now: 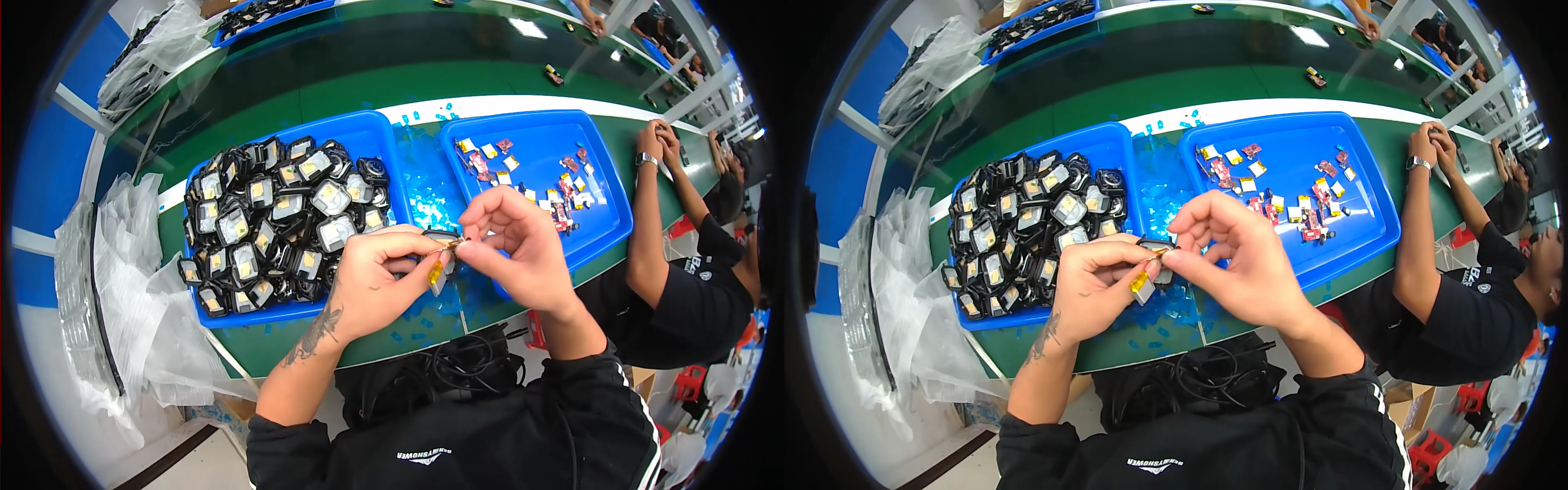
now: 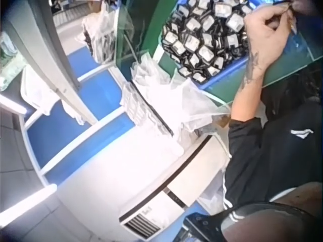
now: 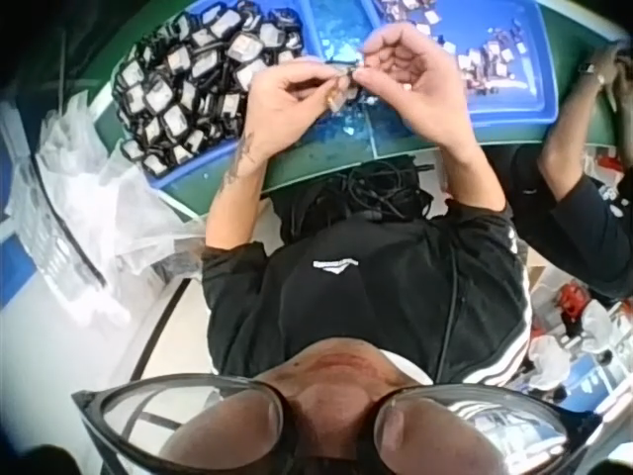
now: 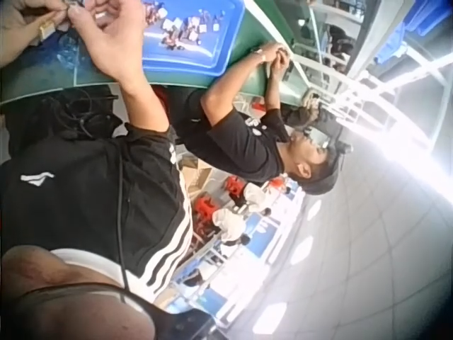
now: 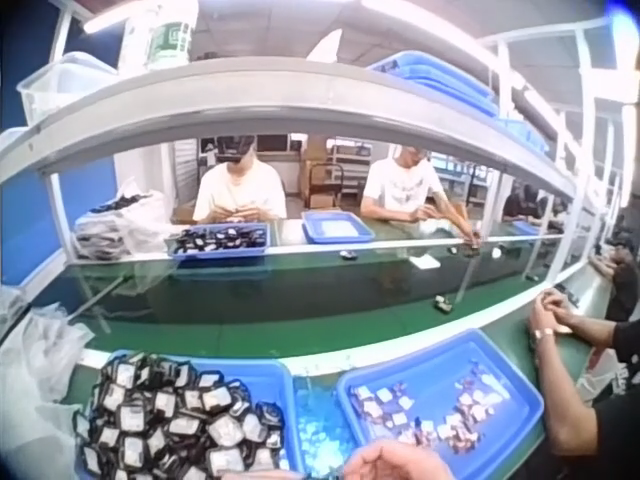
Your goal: Assembling small LED panels by attaching plastic lenses or covers.
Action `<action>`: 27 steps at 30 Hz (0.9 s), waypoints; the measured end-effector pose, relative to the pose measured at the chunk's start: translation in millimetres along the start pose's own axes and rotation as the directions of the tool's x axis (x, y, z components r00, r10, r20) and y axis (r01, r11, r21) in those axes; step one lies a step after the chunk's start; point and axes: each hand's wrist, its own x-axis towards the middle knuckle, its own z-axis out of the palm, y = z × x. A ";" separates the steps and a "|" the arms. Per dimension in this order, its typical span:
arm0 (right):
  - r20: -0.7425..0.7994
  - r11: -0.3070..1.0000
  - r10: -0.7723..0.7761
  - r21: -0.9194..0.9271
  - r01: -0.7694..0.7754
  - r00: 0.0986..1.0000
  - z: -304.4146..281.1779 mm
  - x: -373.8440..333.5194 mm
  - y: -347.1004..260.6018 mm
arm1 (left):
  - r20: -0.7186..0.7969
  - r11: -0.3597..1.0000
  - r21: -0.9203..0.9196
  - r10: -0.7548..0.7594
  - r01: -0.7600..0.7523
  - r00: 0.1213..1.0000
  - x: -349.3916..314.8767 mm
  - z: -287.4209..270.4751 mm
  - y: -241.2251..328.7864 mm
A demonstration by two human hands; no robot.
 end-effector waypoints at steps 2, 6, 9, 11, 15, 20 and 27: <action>-0.096 0.973 -0.136 -0.198 0.115 0.986 9.1 -0.8 3.4 | -0.027 1.000 -0.008 -0.014 0.014 1.000 -0.4 1.0 -0.1; -0.207 0.952 -0.251 -0.229 0.203 0.946 15.8 0.2 12.8 | -0.169 0.991 -0.117 0.049 -0.070 0.984 1.4 8.6 -3.6; -0.255 0.882 -0.402 -0.366 0.297 0.879 20.2 0.2 27.0 | -0.156 0.988 -0.140 0.039 -0.061 0.987 0.1 9.1 -3.9; -0.267 0.854 -0.446 -0.412 0.318 0.854 22.8 0.1 32.5 | -0.174 0.976 -0.204 0.036 -0.072 0.984 0.2 11.0 -5.0; -0.208 0.738 -0.547 -0.576 0.351 0.811 23.5 1.3 32.5 | -0.196 0.988 -0.121 0.073 -0.098 0.978 -1.7 11.9 -9.2; -0.218 0.823 -0.407 -0.508 0.253 0.887 22.5 7.8 24.2 | -0.262 0.977 -0.181 0.062 -0.112 0.963 -0.6 15.8 -9.6; -0.121 0.770 -0.468 -0.542 0.337 0.875 23.3 15.9 26.6 | -0.330 0.973 -0.167 0.097 -0.159 0.939 -0.6 17.6 -7.8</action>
